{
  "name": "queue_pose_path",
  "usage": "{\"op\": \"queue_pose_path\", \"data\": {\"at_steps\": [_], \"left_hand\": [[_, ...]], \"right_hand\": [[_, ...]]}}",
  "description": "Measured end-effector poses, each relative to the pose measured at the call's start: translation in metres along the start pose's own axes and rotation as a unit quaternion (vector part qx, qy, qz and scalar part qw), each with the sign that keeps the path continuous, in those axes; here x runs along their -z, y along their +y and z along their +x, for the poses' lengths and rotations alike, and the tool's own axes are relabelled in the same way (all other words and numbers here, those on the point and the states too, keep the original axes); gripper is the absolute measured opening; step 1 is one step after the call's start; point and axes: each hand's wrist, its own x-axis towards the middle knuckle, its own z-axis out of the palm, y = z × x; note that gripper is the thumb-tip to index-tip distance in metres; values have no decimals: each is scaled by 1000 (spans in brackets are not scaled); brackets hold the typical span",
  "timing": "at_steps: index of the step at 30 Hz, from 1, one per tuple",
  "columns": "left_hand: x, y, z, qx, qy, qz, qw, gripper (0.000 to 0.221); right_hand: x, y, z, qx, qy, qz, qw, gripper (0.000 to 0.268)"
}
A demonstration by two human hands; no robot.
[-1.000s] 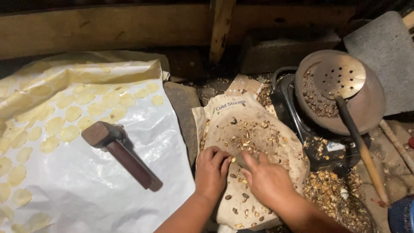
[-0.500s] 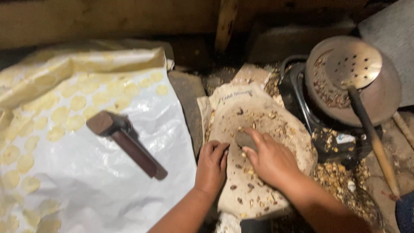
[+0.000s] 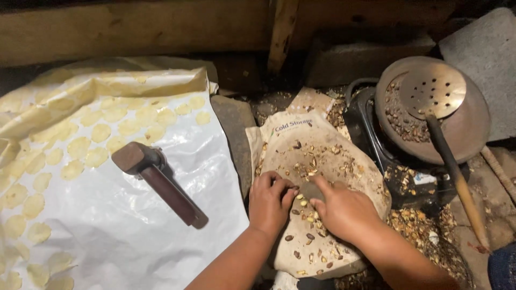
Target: Roasting nuts in a pan, grinding them on a stone slab, and flattening dough circles with a mallet.
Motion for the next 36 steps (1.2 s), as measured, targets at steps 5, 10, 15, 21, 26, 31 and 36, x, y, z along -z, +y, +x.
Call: {"op": "queue_pose_path", "data": {"at_steps": [5,10,15,21,26,31,36], "left_hand": [[18,-2,-19,12,2,-12,1000,32],[23,-7,-22,85,6,-78,993,16],[19,-6,-16,32,38,-70,996,14],[13,-7,-6,64,-12,-28,997,14],[24,-4,-21,70,-4,-80,994,26],[27,-4,-17,87,24,-109,990,27],[15,-15,-20,59,-7,-69,996,27]], "right_hand": [[-31,-7,15,73,117,30,990,51],[-32,-7,20,141,134,34,980,46],[-12,-5,19,17,4,151,988,54],[-65,9,39,116,174,-100,973,55],[-21,-19,15,80,109,22,991,53],[-45,-23,34,212,210,-26,954,49],[10,-37,14,21,-23,93,995,54]]}}
